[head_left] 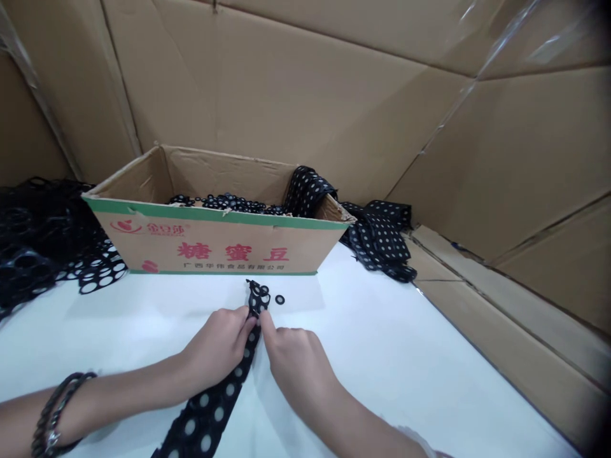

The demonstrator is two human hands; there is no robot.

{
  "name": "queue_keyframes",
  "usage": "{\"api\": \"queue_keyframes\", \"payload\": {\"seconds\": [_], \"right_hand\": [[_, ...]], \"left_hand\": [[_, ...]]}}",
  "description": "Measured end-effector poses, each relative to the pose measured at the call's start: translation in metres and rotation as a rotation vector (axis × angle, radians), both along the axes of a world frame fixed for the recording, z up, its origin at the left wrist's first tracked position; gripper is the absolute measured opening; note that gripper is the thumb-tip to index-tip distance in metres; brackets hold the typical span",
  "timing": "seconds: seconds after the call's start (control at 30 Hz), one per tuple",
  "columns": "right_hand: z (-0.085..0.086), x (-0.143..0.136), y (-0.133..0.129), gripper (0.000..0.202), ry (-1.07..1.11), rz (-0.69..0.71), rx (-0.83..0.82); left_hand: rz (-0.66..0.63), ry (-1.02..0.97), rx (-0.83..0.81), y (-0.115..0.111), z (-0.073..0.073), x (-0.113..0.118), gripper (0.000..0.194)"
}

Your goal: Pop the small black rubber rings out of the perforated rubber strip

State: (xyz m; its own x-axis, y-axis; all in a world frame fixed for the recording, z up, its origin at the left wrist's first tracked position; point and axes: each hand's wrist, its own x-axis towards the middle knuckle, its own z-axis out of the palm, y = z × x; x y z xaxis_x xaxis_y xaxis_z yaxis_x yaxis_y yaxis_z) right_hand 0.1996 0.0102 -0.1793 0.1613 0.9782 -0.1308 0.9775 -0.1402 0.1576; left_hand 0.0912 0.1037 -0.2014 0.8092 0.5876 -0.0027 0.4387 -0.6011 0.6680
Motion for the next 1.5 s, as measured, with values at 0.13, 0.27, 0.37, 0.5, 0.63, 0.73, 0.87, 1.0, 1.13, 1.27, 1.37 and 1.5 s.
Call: {"api": "queue_keyframes", "payload": {"seconds": [0.13,0.27,0.37,0.5,0.63,0.73,0.87,1.0,1.13,1.27,1.37,1.5], "right_hand": [[0.001,-0.006,0.004,0.04,0.012,-0.011,-0.022],[-0.002,0.001,0.006,0.04,0.04,-0.042,0.017],[-0.002,0.007,0.005,0.036,0.075,-0.088,0.011],[-0.003,0.014,0.006,0.036,0.083,-0.124,0.013],[-0.002,0.029,0.01,0.017,0.126,-0.222,0.067],[-0.001,0.036,0.007,0.019,0.233,-0.206,0.13],[-0.002,0.031,-0.002,0.018,0.228,-0.073,0.134],[-0.004,0.025,-0.006,0.012,0.162,-0.016,0.101],[-0.005,0.022,-0.004,0.012,0.11,-0.02,0.046],[-0.002,0.011,0.001,0.033,0.076,-0.047,-0.05],[-0.001,0.001,0.005,0.04,0.056,-0.027,-0.051],[-0.003,-0.006,0.006,0.039,0.068,0.014,-0.05]], "left_hand": [[-0.059,0.019,0.062,-0.003,-0.005,-0.002,0.022],[-0.053,-0.031,-0.013,0.005,-0.004,0.0,0.027],[-0.047,-0.056,-0.11,0.011,0.001,0.001,0.03],[-0.037,-0.064,-0.167,0.013,0.003,0.002,0.032],[-0.018,-0.025,-0.164,0.011,0.001,0.001,0.034],[0.009,-0.046,-0.194,0.012,0.001,0.002,0.033],[0.021,-0.082,-0.243,0.012,0.004,0.003,0.031],[0.019,-0.076,-0.251,0.013,0.007,0.003,0.031],[0.021,-0.049,-0.211,0.013,0.005,0.003,0.032],[0.021,-0.047,-0.111,0.006,0.001,0.002,0.031],[0.038,-0.059,-0.04,-0.002,-0.001,0.001,0.028],[0.014,-0.068,-0.006,-0.007,-0.002,-0.001,0.026]]}}
